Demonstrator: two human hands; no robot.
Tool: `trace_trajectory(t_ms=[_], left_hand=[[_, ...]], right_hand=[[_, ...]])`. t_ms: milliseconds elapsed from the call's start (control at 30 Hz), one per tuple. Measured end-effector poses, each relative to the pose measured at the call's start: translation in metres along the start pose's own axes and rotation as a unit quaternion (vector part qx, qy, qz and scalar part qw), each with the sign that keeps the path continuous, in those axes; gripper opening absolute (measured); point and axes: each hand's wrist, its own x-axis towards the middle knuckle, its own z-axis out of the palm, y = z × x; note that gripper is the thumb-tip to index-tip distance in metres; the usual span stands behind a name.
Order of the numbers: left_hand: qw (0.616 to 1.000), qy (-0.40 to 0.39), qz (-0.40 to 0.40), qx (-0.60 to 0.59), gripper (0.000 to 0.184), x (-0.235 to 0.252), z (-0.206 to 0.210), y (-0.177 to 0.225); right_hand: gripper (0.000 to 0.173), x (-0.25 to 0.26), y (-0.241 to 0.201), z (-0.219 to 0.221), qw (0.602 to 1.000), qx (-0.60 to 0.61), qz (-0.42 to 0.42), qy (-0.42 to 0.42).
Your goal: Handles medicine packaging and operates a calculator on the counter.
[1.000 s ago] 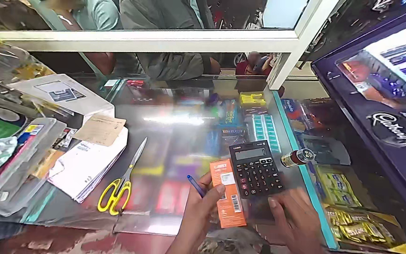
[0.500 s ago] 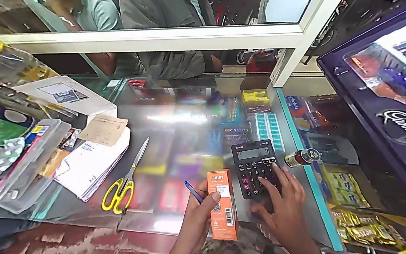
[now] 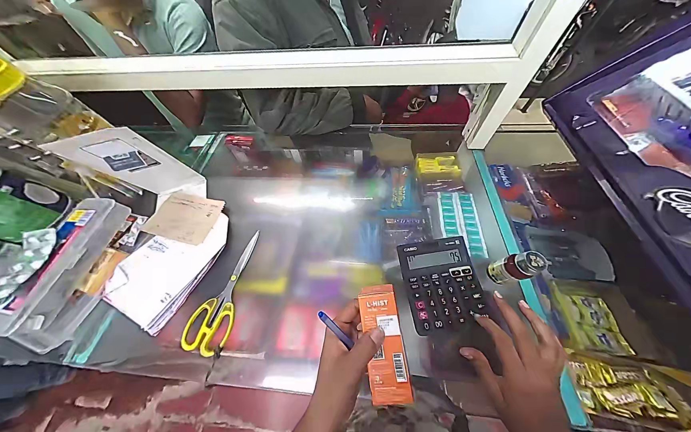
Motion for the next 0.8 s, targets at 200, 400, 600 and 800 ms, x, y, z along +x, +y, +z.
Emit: trace_trajectory(t_ms=[200,400,600,800], left_hand=[[1.0,-0.018,0.011,-0.009,0.021,0.0003,0.0004,-0.0016],[0.999,-0.04,0.023,-0.005,0.021,-0.0011,0.0007,-0.0029],[0.998,-0.042,0.036,-0.006,0.023,-0.0023,0.0004,-0.0031],[0.998,-0.042,0.054,-0.001,0.025,-0.0044,0.0009,-0.0033]], right_hand=[[0.059,-0.0015,0.0001,-0.0013,1.0,0.03,0.004,-0.001],[0.056,-0.0038,0.0006,-0.0039,0.996,0.079,0.012,-0.031],[0.053,-0.0025,-0.0011,-0.0067,0.994,0.098,0.005,-0.045],[0.052,-0.0029,-0.0012,-0.0059,0.993,0.105,0.004,-0.045]])
